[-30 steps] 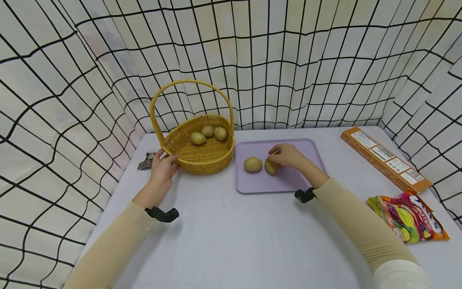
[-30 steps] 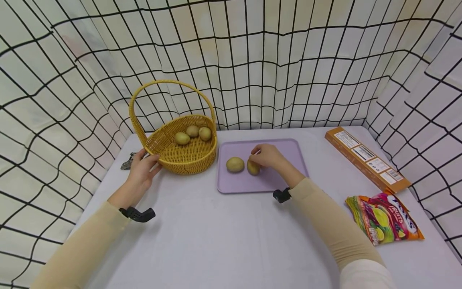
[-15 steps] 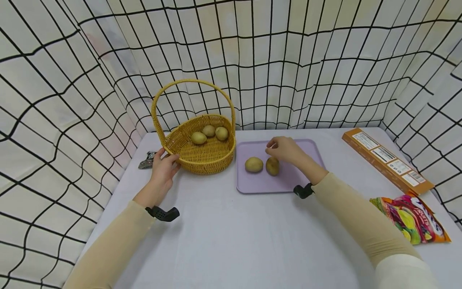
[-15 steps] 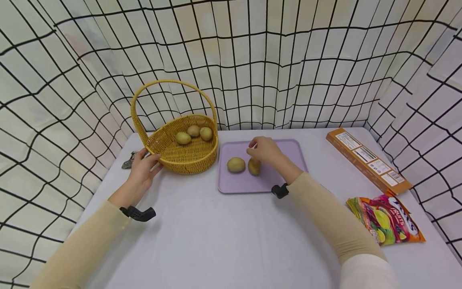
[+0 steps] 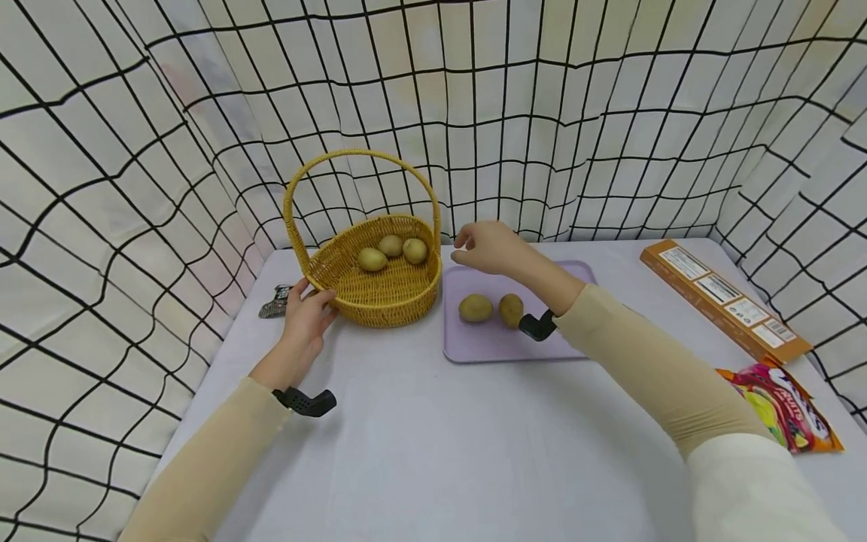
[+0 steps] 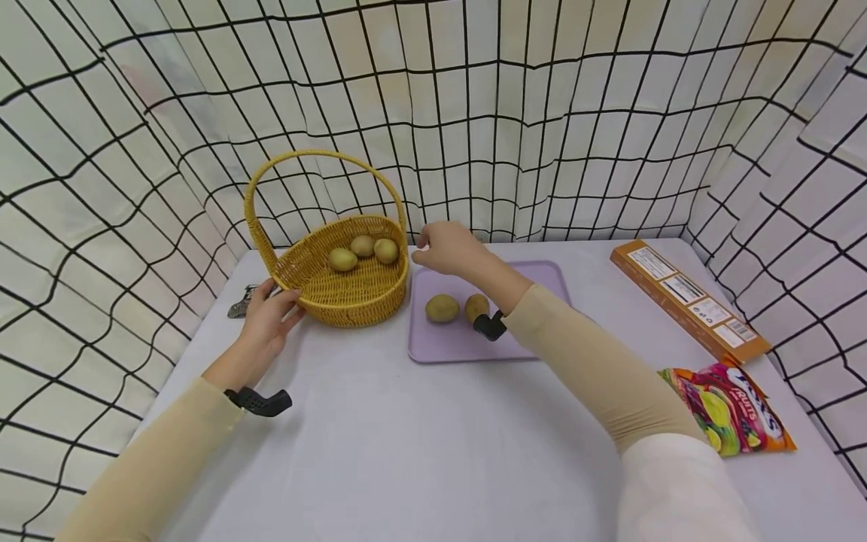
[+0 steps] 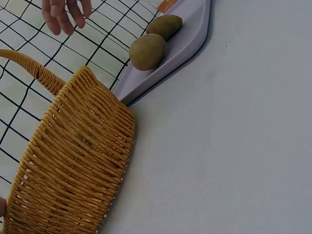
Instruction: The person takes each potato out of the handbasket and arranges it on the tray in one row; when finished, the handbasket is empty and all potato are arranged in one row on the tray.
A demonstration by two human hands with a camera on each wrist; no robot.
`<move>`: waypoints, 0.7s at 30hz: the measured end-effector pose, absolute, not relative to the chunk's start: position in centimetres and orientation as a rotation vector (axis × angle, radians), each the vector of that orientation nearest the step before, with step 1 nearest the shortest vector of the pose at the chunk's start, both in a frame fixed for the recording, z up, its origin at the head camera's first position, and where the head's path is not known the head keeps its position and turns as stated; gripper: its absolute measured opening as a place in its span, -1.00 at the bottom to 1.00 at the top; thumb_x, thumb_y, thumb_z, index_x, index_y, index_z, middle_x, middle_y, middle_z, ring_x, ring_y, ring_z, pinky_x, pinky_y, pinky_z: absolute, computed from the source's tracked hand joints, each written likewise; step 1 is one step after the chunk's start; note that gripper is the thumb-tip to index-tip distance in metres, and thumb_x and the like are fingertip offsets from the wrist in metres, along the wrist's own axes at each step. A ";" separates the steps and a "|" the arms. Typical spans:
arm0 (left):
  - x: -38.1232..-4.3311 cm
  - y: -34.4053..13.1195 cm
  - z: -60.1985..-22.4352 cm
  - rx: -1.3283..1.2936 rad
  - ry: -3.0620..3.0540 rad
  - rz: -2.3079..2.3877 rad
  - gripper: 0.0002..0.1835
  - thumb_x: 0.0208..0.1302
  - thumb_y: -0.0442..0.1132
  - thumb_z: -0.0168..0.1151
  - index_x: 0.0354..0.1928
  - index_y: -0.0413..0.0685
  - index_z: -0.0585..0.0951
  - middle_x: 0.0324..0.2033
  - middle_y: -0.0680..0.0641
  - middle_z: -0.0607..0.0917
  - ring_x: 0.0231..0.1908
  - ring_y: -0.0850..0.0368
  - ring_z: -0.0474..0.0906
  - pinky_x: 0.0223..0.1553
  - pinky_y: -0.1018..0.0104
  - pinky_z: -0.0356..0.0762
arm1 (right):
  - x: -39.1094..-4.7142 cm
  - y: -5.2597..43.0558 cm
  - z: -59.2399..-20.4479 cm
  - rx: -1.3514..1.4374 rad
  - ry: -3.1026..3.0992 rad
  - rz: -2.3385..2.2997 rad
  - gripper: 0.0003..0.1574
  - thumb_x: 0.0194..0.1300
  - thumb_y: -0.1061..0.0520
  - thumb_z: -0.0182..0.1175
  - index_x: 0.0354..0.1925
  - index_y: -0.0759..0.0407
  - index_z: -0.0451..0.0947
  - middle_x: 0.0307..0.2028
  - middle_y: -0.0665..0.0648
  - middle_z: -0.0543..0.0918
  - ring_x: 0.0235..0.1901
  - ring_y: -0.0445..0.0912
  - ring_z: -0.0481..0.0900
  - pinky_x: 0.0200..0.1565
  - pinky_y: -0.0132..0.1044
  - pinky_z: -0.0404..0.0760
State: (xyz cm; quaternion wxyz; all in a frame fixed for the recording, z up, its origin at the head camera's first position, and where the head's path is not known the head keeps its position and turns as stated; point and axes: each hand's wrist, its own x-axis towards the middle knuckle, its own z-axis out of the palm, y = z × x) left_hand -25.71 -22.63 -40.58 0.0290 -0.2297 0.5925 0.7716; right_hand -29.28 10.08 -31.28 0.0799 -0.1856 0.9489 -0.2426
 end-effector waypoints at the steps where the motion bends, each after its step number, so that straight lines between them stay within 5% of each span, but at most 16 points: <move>1: -25.8 -22.7 -40.6 -0.708 1.828 2.379 -0.07 0.51 -0.37 0.08 0.67 0.26 -0.22 0.64 -0.06 0.01 0.54 0.10 0.16 0.50 0.22 0.29 | -29.3 9.6 -30.9 -0.577 2.840 -0.724 -0.53 0.46 -0.05 0.19 0.17 0.20 0.62 0.09 0.23 0.70 0.04 0.07 0.66 0.05 -0.06 0.68; 21: -25.7 -22.8 -41.0 -0.691 1.842 2.400 -0.07 0.51 -0.38 0.08 0.67 0.25 -0.22 0.63 -0.08 0.01 0.53 0.10 0.17 0.50 0.22 0.29 | -32.9 2.5 -29.5 -0.657 2.802 -0.861 -0.58 0.51 -0.05 0.17 0.14 0.17 0.64 0.07 0.17 0.72 -0.21 -0.05 0.67 -0.22 -0.24 0.69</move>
